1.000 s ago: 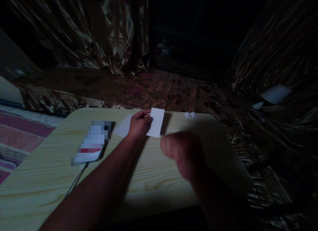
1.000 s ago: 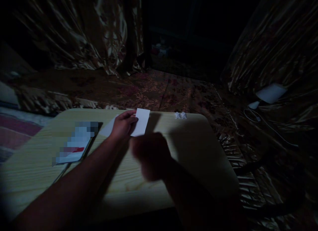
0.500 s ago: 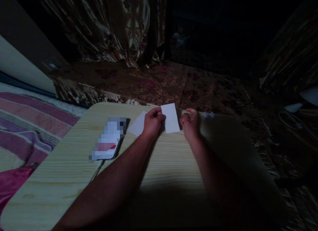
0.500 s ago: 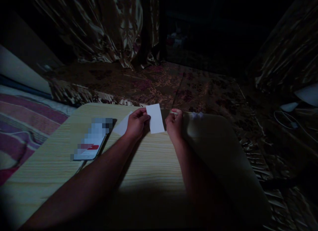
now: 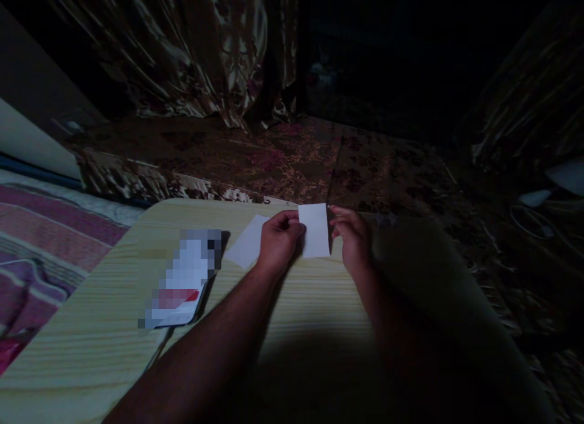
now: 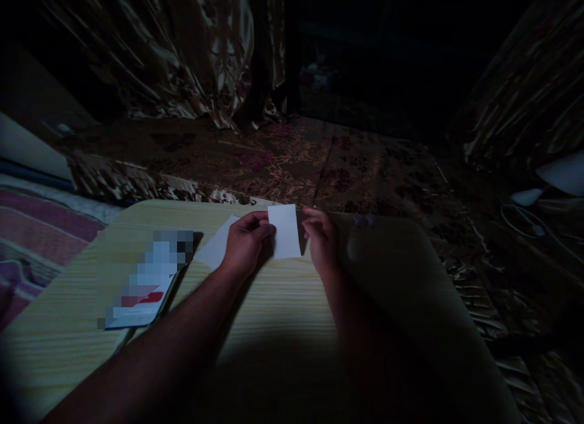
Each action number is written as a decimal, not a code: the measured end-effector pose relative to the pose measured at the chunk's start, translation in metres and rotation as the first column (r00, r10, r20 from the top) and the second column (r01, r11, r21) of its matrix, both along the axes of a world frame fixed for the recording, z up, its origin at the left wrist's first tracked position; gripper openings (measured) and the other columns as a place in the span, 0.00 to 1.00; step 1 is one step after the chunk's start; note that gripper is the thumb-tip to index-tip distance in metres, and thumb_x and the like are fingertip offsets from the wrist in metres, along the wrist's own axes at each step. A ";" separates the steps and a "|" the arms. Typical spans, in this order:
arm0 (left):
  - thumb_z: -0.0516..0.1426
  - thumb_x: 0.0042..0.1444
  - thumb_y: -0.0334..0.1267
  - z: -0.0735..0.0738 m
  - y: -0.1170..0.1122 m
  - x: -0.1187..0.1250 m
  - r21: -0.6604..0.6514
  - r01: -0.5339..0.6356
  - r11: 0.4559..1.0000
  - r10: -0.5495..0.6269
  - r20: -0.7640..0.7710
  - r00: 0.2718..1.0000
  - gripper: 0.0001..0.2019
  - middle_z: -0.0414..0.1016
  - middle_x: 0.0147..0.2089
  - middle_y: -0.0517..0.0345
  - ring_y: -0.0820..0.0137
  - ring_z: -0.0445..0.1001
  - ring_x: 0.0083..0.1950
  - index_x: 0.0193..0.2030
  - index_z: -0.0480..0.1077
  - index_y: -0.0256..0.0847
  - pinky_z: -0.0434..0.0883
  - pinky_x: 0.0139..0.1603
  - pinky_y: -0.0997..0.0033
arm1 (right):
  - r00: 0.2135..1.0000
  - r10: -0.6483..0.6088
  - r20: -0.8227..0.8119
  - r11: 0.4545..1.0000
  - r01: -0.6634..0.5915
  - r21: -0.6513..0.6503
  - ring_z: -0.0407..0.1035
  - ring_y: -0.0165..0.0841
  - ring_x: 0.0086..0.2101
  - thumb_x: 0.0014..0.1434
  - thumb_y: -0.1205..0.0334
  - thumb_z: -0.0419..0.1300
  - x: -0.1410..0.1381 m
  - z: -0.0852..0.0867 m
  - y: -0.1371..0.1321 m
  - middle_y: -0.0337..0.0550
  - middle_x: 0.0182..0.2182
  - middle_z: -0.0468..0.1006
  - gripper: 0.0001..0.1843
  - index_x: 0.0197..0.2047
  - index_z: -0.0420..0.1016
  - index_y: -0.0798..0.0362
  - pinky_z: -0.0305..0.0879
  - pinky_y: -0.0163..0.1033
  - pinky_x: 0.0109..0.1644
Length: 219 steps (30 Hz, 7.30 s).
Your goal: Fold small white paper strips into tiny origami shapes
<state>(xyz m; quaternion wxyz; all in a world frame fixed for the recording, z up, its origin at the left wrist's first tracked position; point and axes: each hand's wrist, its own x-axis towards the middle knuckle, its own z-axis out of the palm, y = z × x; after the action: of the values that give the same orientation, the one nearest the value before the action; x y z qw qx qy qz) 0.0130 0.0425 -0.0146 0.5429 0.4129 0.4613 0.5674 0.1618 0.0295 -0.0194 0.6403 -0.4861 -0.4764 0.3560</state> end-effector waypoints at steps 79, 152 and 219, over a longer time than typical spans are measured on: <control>0.60 0.51 0.43 -0.004 -0.006 -0.001 0.171 0.026 0.985 0.001 -0.156 0.988 0.10 0.70 0.25 0.62 0.76 0.64 0.25 0.30 0.72 0.37 0.61 0.27 0.76 | 0.928 0.258 0.268 0.966 -0.242 -0.091 0.73 0.37 0.42 0.57 0.56 0.59 -0.002 0.002 -0.012 0.44 0.47 0.79 0.21 0.54 0.75 0.50 0.69 0.38 0.41; 0.64 0.47 0.41 -0.003 -0.010 0.005 0.220 0.073 0.973 0.002 -0.320 0.948 0.12 0.81 0.36 0.54 0.68 0.77 0.35 0.39 0.79 0.39 0.72 0.36 0.73 | 0.957 0.284 -0.055 0.948 -0.288 -0.136 0.59 0.22 0.15 0.52 0.55 0.63 -0.001 0.001 -0.002 0.30 0.19 0.71 0.17 0.43 0.67 0.52 0.55 0.28 0.17; 0.63 0.45 0.38 0.004 -0.012 0.005 0.146 0.110 0.983 -0.057 -0.325 0.944 0.12 0.80 0.33 0.55 0.72 0.75 0.29 0.37 0.77 0.36 0.70 0.29 0.76 | 0.978 0.127 -0.164 0.982 -0.148 -0.120 0.55 0.23 0.16 0.51 0.55 0.63 0.005 -0.002 0.003 0.30 0.13 0.64 0.11 0.28 0.67 0.52 0.50 0.32 0.20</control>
<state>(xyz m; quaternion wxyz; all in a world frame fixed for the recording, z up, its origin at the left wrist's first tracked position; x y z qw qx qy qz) 0.0184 0.0306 -0.0109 0.4494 0.5612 0.4776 0.5050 0.1664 0.0321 -0.0215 0.6158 -0.4638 -0.4329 0.4672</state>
